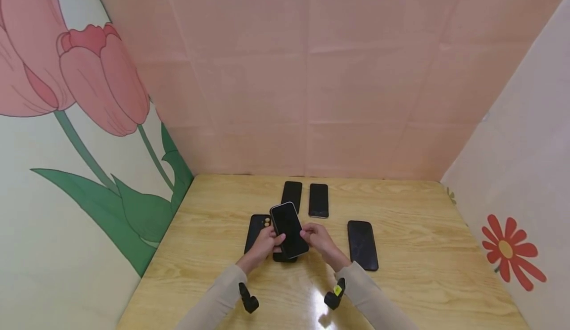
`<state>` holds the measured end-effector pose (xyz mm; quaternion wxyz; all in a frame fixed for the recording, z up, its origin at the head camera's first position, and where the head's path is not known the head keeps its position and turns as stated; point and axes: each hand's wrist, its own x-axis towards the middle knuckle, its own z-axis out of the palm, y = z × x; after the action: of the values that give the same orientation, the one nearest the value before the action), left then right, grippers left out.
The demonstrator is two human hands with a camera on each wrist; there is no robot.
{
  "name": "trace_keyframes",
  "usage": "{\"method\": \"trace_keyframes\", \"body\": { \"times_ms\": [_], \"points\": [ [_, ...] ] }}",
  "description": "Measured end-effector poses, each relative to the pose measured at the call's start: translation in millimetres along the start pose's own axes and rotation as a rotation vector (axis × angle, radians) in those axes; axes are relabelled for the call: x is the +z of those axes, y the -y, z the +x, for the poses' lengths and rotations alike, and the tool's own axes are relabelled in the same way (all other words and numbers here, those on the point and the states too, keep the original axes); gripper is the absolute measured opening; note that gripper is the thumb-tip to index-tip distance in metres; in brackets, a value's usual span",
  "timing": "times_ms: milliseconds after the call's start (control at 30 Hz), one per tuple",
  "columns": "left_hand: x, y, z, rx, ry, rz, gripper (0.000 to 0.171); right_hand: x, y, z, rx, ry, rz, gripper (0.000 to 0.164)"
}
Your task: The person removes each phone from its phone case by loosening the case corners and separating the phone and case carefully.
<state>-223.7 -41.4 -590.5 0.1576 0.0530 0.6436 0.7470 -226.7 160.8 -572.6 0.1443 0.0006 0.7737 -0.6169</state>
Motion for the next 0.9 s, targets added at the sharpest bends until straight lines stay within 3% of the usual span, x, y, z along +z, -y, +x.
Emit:
{"method": "trace_keyframes", "body": {
  "times_ms": [367, 900],
  "points": [
    [-5.9, 5.9, 4.3, 0.012, -0.010, -0.007, 0.031, -3.6, -0.9, -2.4, -0.047, 0.132, 0.026, 0.027],
    [-8.3, 7.1, 1.5, -0.091, 0.078, 0.012, 0.038, -9.0, -11.4, -3.8, 0.024, 0.134, 0.087, 0.032]
  ]
}}
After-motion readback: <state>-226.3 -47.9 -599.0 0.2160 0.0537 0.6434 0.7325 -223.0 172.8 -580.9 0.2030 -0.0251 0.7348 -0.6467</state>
